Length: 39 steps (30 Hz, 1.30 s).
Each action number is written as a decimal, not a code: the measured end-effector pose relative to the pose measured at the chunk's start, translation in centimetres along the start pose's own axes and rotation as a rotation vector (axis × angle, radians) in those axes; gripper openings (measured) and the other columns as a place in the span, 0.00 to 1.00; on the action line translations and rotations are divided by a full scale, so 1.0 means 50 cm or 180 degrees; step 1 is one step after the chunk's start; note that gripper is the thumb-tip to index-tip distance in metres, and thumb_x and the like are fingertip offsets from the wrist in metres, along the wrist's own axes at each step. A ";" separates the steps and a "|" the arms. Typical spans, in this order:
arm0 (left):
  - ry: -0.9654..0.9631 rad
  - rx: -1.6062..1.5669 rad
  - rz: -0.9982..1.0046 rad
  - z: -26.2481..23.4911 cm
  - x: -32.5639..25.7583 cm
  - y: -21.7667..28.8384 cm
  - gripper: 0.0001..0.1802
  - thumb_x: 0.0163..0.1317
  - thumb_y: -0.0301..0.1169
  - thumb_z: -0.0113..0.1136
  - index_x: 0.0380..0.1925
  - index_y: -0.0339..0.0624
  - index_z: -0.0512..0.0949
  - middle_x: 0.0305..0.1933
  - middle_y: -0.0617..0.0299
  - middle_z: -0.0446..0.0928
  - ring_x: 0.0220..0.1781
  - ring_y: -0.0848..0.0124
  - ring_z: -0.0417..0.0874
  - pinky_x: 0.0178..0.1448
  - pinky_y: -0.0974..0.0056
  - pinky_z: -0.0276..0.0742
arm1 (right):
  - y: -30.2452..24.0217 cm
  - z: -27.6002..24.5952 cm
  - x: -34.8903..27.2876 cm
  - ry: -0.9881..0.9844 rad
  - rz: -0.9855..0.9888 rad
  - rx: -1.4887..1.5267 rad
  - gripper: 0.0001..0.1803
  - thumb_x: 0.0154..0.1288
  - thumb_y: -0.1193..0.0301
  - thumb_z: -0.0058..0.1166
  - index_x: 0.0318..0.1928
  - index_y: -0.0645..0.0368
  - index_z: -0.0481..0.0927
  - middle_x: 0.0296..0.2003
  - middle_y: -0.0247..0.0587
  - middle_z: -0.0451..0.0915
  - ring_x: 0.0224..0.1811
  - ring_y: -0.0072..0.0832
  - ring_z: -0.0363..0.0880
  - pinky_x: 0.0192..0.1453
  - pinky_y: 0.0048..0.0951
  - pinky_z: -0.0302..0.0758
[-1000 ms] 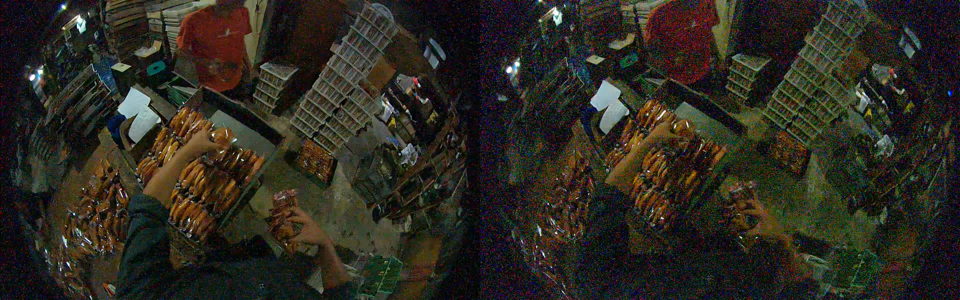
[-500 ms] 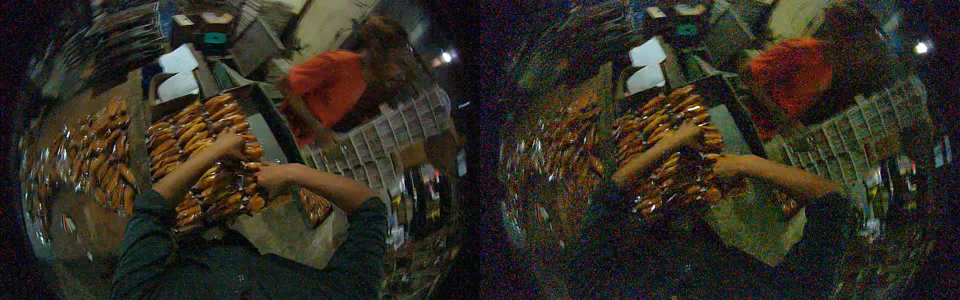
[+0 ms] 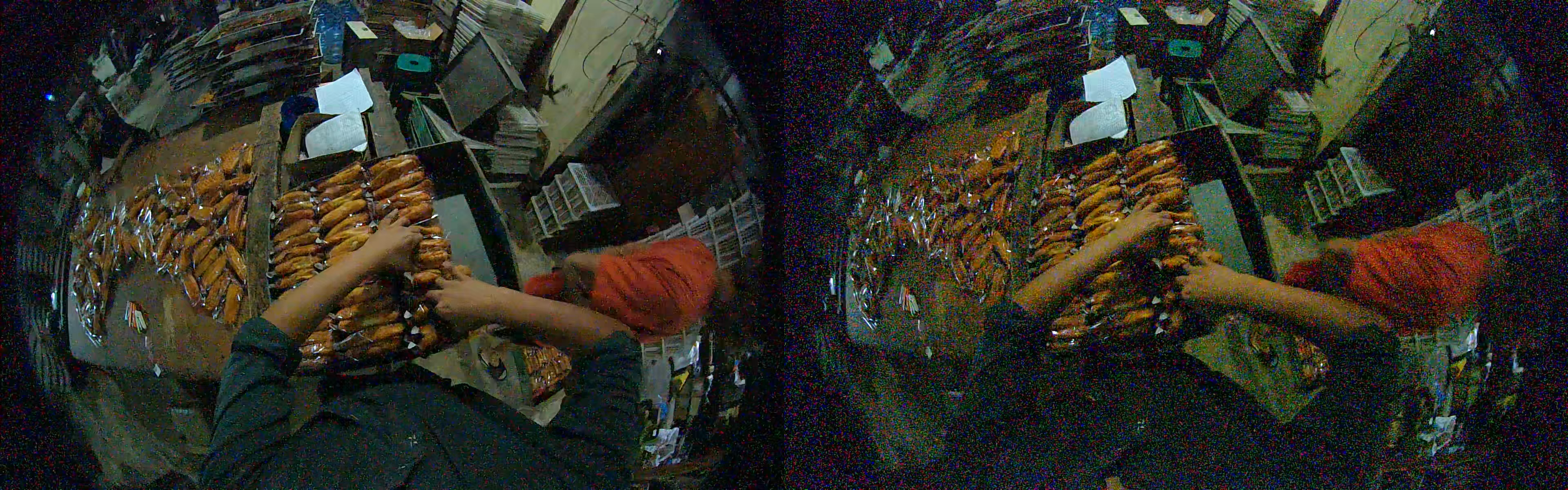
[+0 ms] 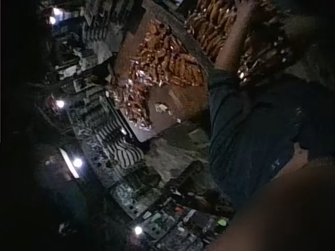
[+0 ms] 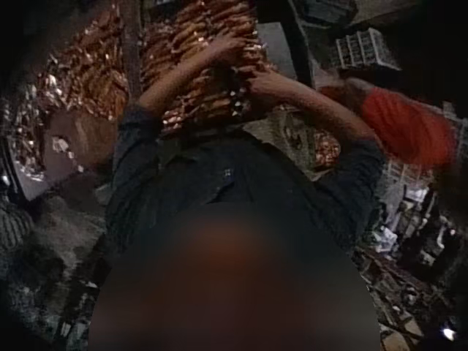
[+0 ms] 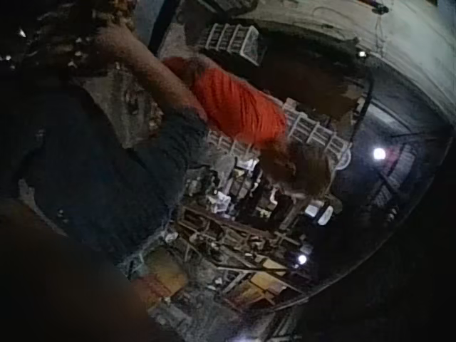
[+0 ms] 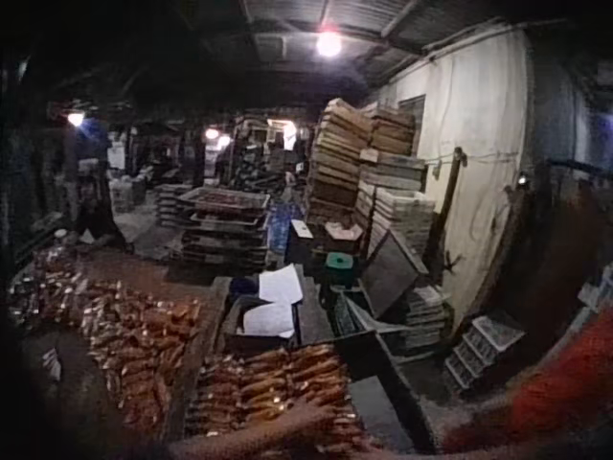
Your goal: The person repeatedly picks up individually wrapped bread rolls from a table and places them into a cardboard box. They arrange the rolls in neat rows inside the box, occasionally shifting the box or repositioning rolls to fit more.
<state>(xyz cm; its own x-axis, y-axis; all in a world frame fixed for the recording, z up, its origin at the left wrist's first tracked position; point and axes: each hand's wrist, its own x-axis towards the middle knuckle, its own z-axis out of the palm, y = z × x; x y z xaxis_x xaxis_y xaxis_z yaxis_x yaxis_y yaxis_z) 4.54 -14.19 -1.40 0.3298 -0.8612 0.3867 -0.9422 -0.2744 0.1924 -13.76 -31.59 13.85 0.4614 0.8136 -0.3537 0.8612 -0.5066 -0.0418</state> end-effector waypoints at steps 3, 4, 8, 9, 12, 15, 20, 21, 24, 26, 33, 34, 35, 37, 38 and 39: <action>-0.0426 -0.0025 -0.0220 -0.002 -0.008 -0.003 0.35 0.39 0.49 0.77 0.51 0.54 0.82 0.64 0.69 0.76 0.70 0.57 0.71 0.80 0.32 0.48 | -0.005 -0.008 -0.010 -0.0103 0.0157 0.0312 0.17 0.57 0.55 0.64 0.45 0.47 0.87 0.57 0.40 0.76 0.66 0.44 0.72 0.75 0.70 0.50; -0.0473 -0.0076 -0.0206 -0.009 -0.007 -0.001 0.35 0.38 0.49 0.77 0.51 0.54 0.82 0.63 0.68 0.76 0.70 0.57 0.71 0.80 0.32 0.48 | -0.006 -0.015 -0.014 -0.0275 0.0227 0.0204 0.16 0.57 0.56 0.64 0.44 0.47 0.88 0.56 0.40 0.76 0.66 0.44 0.72 0.75 0.70 0.49; -0.0805 -0.0163 -0.0359 -0.067 0.019 0.026 0.39 0.43 0.48 0.76 0.58 0.50 0.79 0.62 0.58 0.80 0.68 0.54 0.73 0.77 0.45 0.60 | -0.012 -0.037 -0.024 -0.0206 0.0303 0.0158 0.17 0.55 0.57 0.65 0.44 0.49 0.87 0.55 0.41 0.76 0.67 0.43 0.71 0.76 0.68 0.50; -0.0944 -0.0030 -0.0383 -0.086 0.026 0.036 0.41 0.44 0.48 0.76 0.61 0.48 0.78 0.62 0.55 0.80 0.69 0.53 0.73 0.76 0.48 0.63 | -0.011 -0.039 -0.026 -0.0023 0.0312 0.0060 0.17 0.56 0.58 0.65 0.44 0.50 0.86 0.56 0.41 0.75 0.67 0.45 0.71 0.76 0.68 0.51; -0.1155 -0.0145 -0.0506 -0.129 0.039 0.063 0.44 0.46 0.48 0.76 0.66 0.49 0.76 0.64 0.54 0.80 0.70 0.52 0.72 0.75 0.51 0.65 | -0.011 -0.035 -0.024 0.0386 0.0267 -0.0073 0.17 0.57 0.61 0.63 0.46 0.50 0.84 0.57 0.42 0.74 0.67 0.47 0.70 0.77 0.69 0.51; -0.0994 -0.0249 -0.0437 -0.141 0.043 0.074 0.45 0.43 0.52 0.77 0.66 0.54 0.76 0.65 0.60 0.78 0.70 0.53 0.72 0.75 0.45 0.61 | -0.019 -0.017 -0.011 -0.0542 0.0495 -0.0636 0.20 0.65 0.59 0.52 0.57 0.41 0.81 0.64 0.41 0.74 0.73 0.51 0.64 0.79 0.75 0.39; -0.0654 -0.0553 -0.0334 -0.115 0.034 0.056 0.47 0.40 0.57 0.78 0.65 0.63 0.76 0.68 0.68 0.77 0.70 0.54 0.71 0.75 0.36 0.55 | -0.040 0.042 -0.022 -0.0004 0.0265 -0.0857 0.21 0.63 0.61 0.52 0.56 0.45 0.82 0.67 0.44 0.69 0.75 0.57 0.58 0.80 0.71 0.46; -0.0549 -0.0681 -0.0250 -0.110 0.032 0.050 0.47 0.41 0.57 0.78 0.66 0.66 0.76 0.68 0.68 0.77 0.70 0.53 0.71 0.75 0.36 0.56 | -0.039 0.055 -0.028 0.0344 0.0171 -0.0937 0.22 0.63 0.62 0.52 0.58 0.46 0.81 0.67 0.45 0.68 0.76 0.58 0.57 0.80 0.69 0.48; -0.0844 -0.0215 -0.0437 -0.100 0.023 0.043 0.47 0.43 0.58 0.77 0.68 0.70 0.73 0.66 0.66 0.78 0.71 0.53 0.71 0.75 0.35 0.56 | -0.041 0.086 -0.033 0.0358 0.0275 -0.0946 0.27 0.63 0.62 0.51 0.64 0.45 0.77 0.70 0.46 0.66 0.79 0.60 0.50 0.82 0.58 0.54; -0.0708 -0.0197 -0.0436 -0.095 0.020 0.043 0.46 0.43 0.58 0.77 0.67 0.68 0.74 0.65 0.64 0.78 0.71 0.53 0.71 0.76 0.35 0.55 | -0.036 0.095 -0.030 0.0740 0.0281 -0.0768 0.28 0.63 0.62 0.52 0.65 0.45 0.77 0.70 0.45 0.66 0.79 0.59 0.48 0.82 0.58 0.54; -0.0967 -0.0113 -0.0585 -0.067 0.025 0.032 0.34 0.42 0.54 0.76 0.50 0.53 0.84 0.62 0.63 0.79 0.69 0.53 0.72 0.78 0.32 0.50 | 0.005 0.067 -0.029 0.0381 -0.0214 -0.0860 0.37 0.64 0.59 0.49 0.75 0.40 0.63 0.75 0.46 0.61 0.83 0.52 0.43 0.85 0.62 0.38; -0.1120 -0.0108 -0.0647 -0.066 0.025 0.031 0.34 0.42 0.53 0.76 0.50 0.54 0.84 0.61 0.63 0.79 0.69 0.53 0.72 0.78 0.32 0.49 | 0.007 0.063 -0.028 0.0458 -0.0304 -0.0981 0.36 0.64 0.58 0.49 0.74 0.40 0.64 0.75 0.45 0.61 0.83 0.51 0.43 0.85 0.62 0.38; -0.1048 -0.0068 -0.0599 -0.066 0.027 0.030 0.34 0.41 0.53 0.77 0.50 0.53 0.84 0.61 0.63 0.79 0.68 0.53 0.72 0.78 0.32 0.49 | 0.009 0.058 -0.029 0.0277 -0.0316 -0.1181 0.35 0.64 0.58 0.49 0.73 0.40 0.66 0.75 0.45 0.61 0.83 0.51 0.42 0.84 0.63 0.38; -0.1017 -0.0006 -0.0519 -0.073 0.026 0.036 0.34 0.41 0.54 0.77 0.50 0.53 0.84 0.60 0.63 0.79 0.68 0.52 0.72 0.78 0.31 0.49 | 0.011 0.050 -0.034 0.0191 -0.0354 -0.1270 0.32 0.65 0.57 0.49 0.71 0.41 0.70 0.74 0.44 0.62 0.83 0.50 0.42 0.84 0.64 0.39; -0.1057 0.0013 -0.0487 -0.079 0.025 0.041 0.34 0.41 0.54 0.77 0.49 0.54 0.84 0.60 0.63 0.79 0.68 0.52 0.72 0.78 0.31 0.49 | 0.011 0.047 -0.037 0.0287 -0.0380 -0.1164 0.31 0.65 0.56 0.49 0.69 0.41 0.72 0.74 0.44 0.63 0.83 0.50 0.43 0.83 0.65 0.39; -0.1204 0.0008 -0.0470 -0.087 0.028 0.045 0.34 0.41 0.54 0.77 0.49 0.54 0.84 0.60 0.64 0.78 0.68 0.51 0.72 0.78 0.31 0.49 | 0.010 0.046 -0.039 0.0540 -0.0470 -0.1131 0.29 0.65 0.56 0.49 0.67 0.41 0.74 0.73 0.44 0.63 0.83 0.50 0.43 0.83 0.66 0.39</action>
<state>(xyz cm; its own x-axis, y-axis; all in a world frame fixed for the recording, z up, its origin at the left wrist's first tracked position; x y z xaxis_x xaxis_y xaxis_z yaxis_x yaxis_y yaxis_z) 3.14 -14.13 3.49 0.4169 -0.9089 -0.0043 -0.8866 -0.4077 0.2185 -14.71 -34.09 12.38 0.3306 0.9206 -0.2080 0.9270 -0.2752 0.2550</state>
